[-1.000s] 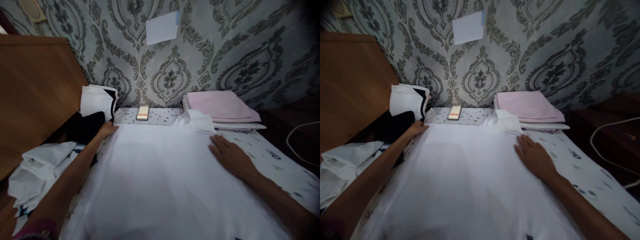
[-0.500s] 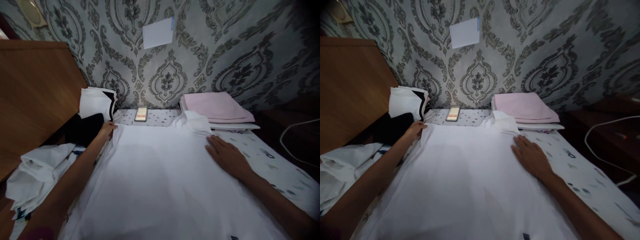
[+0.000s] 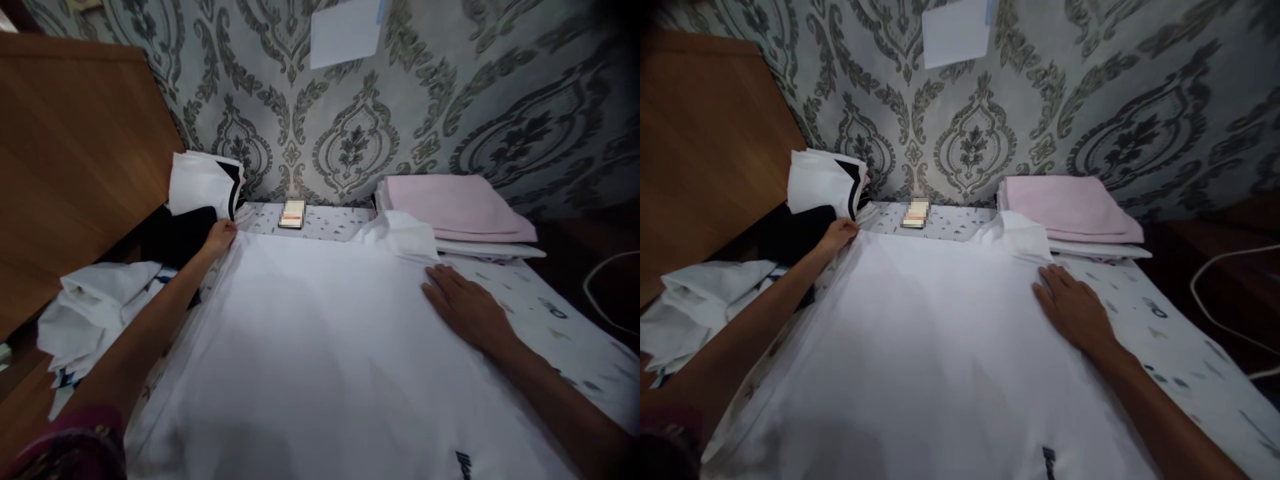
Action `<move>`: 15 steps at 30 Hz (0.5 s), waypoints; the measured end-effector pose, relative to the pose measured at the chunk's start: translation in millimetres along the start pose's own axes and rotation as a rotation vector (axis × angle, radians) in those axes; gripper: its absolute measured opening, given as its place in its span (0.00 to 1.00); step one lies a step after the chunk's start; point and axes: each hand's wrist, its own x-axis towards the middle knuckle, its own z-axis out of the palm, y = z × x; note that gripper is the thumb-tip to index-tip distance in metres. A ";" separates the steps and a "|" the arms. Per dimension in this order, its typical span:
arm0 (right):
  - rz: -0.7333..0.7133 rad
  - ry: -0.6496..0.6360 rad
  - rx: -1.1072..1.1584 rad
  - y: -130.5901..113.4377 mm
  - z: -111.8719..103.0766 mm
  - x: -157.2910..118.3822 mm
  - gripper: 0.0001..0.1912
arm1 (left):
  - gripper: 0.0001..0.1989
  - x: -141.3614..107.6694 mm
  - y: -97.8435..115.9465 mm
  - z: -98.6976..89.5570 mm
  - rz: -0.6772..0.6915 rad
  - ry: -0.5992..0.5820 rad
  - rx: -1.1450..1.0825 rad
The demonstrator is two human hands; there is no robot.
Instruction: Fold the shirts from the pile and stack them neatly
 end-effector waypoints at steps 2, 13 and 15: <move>0.011 -0.021 -0.012 -3.3 -2.7 -0.1 0.34 | 0.12 -13.5 2.1 -4.1 0.050 -0.003 0.069; 0.131 -0.173 -0.023 -8.8 -27.1 -2.9 0.34 | 0.28 -128.4 -34.0 -8.7 0.498 -0.395 0.697; 0.128 -0.176 -0.021 -13.0 -34.0 -6.4 0.34 | 0.29 -132.1 -34.8 -28.1 0.442 -0.351 0.725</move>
